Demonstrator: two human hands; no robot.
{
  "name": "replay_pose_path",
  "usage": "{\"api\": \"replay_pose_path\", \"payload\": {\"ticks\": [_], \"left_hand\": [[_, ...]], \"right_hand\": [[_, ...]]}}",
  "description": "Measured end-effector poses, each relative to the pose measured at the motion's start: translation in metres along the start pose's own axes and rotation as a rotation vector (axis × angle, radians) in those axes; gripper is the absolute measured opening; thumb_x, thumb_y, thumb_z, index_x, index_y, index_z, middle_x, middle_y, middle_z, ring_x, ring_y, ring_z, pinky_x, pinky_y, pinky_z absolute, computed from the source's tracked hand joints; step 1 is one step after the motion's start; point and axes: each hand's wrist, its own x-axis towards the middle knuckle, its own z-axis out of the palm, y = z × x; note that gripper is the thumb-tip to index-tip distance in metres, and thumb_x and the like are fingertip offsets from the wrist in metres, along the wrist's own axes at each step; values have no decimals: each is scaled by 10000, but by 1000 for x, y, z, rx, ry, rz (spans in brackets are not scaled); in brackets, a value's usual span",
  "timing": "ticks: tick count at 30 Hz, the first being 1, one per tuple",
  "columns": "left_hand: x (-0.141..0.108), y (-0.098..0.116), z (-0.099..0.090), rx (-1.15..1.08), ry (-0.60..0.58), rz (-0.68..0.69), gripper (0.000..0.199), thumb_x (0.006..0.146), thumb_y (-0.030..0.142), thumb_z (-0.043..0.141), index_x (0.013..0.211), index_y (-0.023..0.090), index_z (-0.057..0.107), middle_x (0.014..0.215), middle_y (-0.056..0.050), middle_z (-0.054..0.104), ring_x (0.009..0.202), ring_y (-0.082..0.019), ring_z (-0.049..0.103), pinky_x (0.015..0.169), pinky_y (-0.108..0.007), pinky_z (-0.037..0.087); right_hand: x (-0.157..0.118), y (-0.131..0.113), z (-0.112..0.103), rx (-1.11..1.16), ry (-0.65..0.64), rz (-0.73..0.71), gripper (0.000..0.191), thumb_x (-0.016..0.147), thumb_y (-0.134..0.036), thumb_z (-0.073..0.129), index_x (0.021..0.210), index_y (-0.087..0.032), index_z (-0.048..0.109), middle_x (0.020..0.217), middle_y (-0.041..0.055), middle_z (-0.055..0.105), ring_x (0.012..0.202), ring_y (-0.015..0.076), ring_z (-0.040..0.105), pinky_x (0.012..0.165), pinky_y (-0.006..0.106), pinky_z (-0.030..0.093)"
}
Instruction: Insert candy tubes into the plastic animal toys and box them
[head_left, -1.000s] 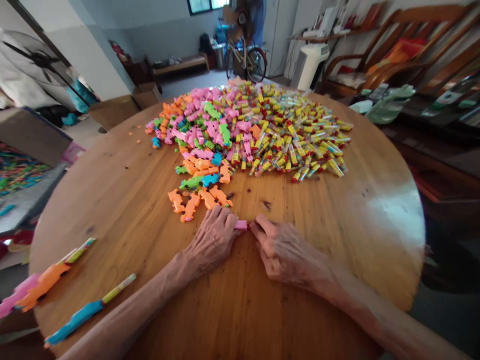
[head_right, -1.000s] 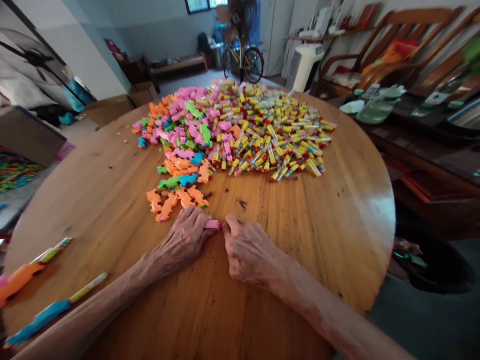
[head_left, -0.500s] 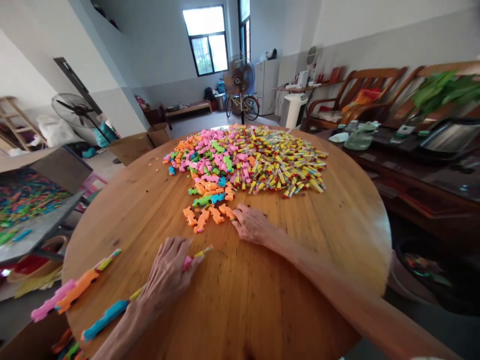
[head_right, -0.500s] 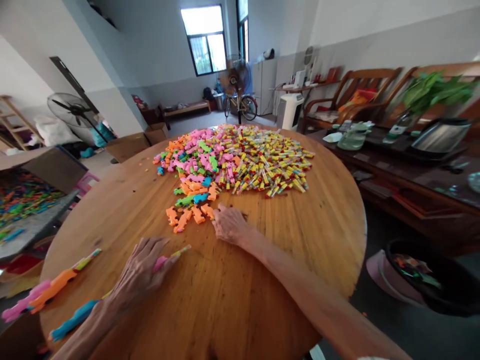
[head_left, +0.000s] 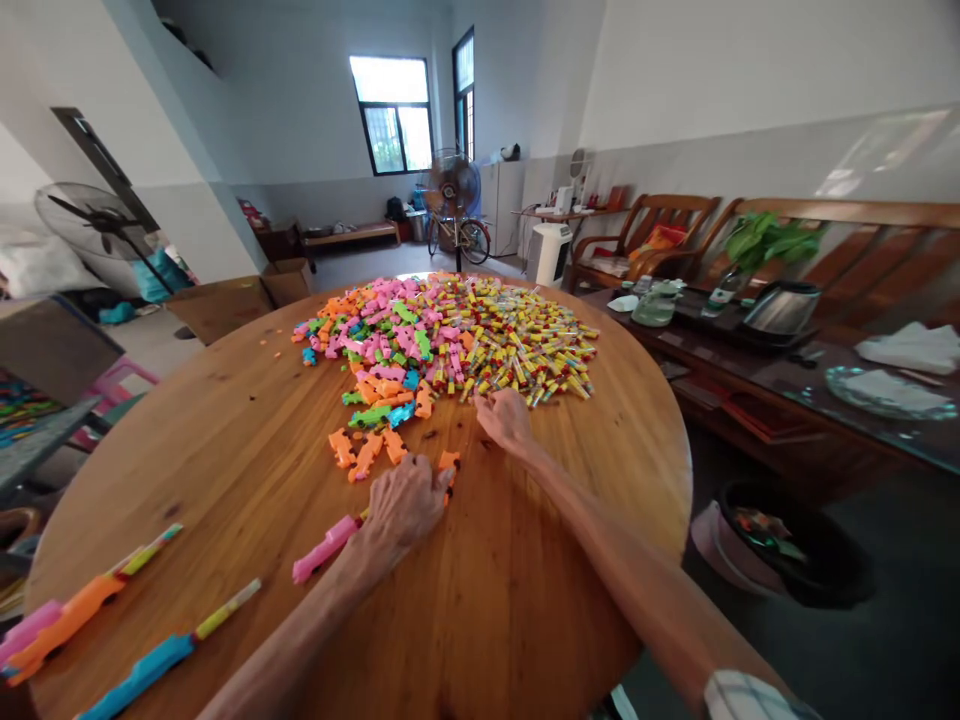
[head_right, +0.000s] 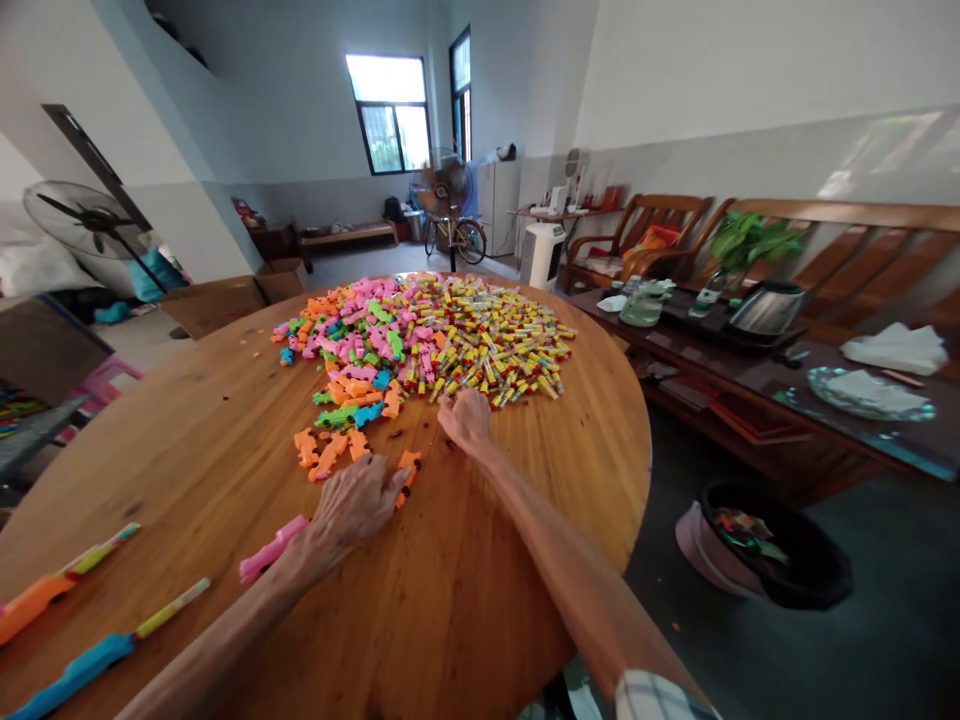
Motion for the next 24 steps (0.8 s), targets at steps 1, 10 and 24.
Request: {"api": "replay_pose_path", "payload": {"ticks": [1, 10, 24], "left_hand": [[3, 2, 0, 11, -8, -13, 398, 1036, 464, 410, 955, 148, 638, 968, -149, 683, 834, -308, 701, 646, -359, 467], [15, 8, 13, -86, 43, 206, 189, 1007, 284, 465, 969, 161, 603, 1070, -126, 638, 1021, -263, 631, 837, -360, 506], [-8, -30, 23, -293, 190, 572, 169, 928, 155, 523, 1083, 157, 590, 1005, -97, 574, 966, -251, 567, 817, -371, 489]], "right_hand": [[9, -2, 3, 5, 5, 48, 421, 986, -414, 424, 825, -141, 701, 786, 129, 663, 737, 206, 587, 658, 292, 434], [26, -5, 8, 40, -8, 128, 262, 877, -288, 504, 813, -132, 704, 747, 98, 631, 654, 187, 545, 563, 262, 367], [-91, 41, -25, -159, -358, -557, 203, 841, -90, 548, 981, -118, 693, 979, 115, 627, 798, 179, 546, 712, 285, 382]]}}
